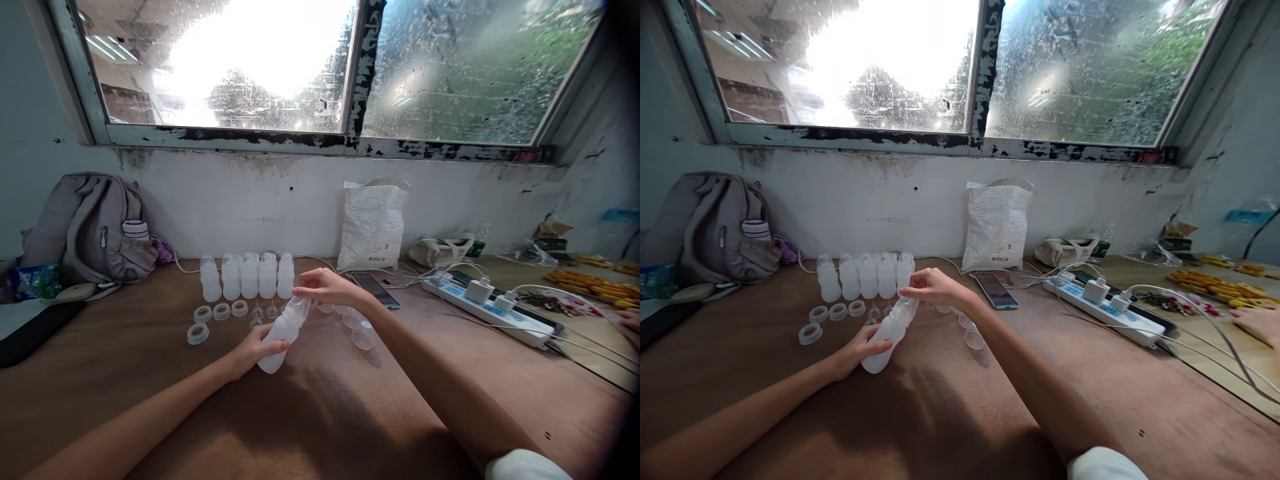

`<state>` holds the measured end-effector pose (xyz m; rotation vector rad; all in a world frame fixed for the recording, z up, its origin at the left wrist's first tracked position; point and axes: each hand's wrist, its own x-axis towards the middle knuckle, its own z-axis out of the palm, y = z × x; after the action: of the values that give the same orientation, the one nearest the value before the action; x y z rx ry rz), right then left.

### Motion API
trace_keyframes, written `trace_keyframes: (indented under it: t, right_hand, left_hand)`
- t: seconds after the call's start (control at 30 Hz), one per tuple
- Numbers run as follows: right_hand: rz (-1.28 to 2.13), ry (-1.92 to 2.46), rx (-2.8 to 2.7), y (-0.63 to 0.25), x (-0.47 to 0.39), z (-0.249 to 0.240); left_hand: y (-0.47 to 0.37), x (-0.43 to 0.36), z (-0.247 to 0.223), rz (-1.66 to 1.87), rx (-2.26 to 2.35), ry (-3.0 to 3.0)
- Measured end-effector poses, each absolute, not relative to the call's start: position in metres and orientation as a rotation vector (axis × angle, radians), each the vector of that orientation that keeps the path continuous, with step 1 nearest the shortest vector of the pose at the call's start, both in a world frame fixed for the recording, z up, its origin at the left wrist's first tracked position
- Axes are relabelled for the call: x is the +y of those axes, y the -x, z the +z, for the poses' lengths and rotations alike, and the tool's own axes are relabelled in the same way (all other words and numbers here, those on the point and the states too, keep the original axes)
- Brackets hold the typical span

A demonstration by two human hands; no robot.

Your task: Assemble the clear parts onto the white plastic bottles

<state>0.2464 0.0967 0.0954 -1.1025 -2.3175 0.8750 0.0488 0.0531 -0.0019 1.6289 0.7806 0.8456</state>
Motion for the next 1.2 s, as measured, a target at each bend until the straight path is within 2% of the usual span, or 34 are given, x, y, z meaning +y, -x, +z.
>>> trace_keyframes:
  t: [0.17, 0.27, 0.37, 0.5, 0.73, 0.8, 0.97, 1.03, 1.2]
  right_hand:
    - [1.387, 0.931, -2.358, -0.250, 0.087, 0.085]
    - [1.523, 0.958, -2.204, -0.260, 0.077, 0.067]
    - [1.467, 0.980, -1.964, -0.267, 0.064, 0.039]
    - [1.294, 1.000, -1.819, -0.267, 0.047, 0.009]
    - [1.255, 0.940, -1.822, -0.264, 0.030, 0.005]
    - [1.328, 0.916, -1.784, -0.264, 0.028, 0.005]
    - [1.768, 0.865, -1.358, -0.260, 0.029, 0.006]
    - [1.799, 0.878, -1.268, -0.256, 0.029, 0.005]
    - [1.469, 0.895, -1.371, -0.246, 0.023, -0.005]
  left_hand:
    - [-0.048, 0.052, 0.003, 0.791, 0.770, -1.647]
    - [-0.048, 0.053, 0.003, 0.888, 0.814, -1.566]
    - [-0.048, 0.052, 0.000, 1.010, 0.926, -1.540]
    - [-0.048, 0.047, -0.001, 1.026, 0.991, -1.801]
    - [-0.045, 0.031, 0.000, 1.125, 0.890, -2.029]
    - [-0.044, 0.029, 0.001, 1.143, 0.837, -2.100]
    - [-0.047, 0.028, 0.008, 1.082, 0.788, -2.241]
    - [-0.048, 0.025, 0.010, 1.066, 0.767, -2.273]
    - [-0.052, 0.018, 0.007, 1.101, 0.705, -2.312]
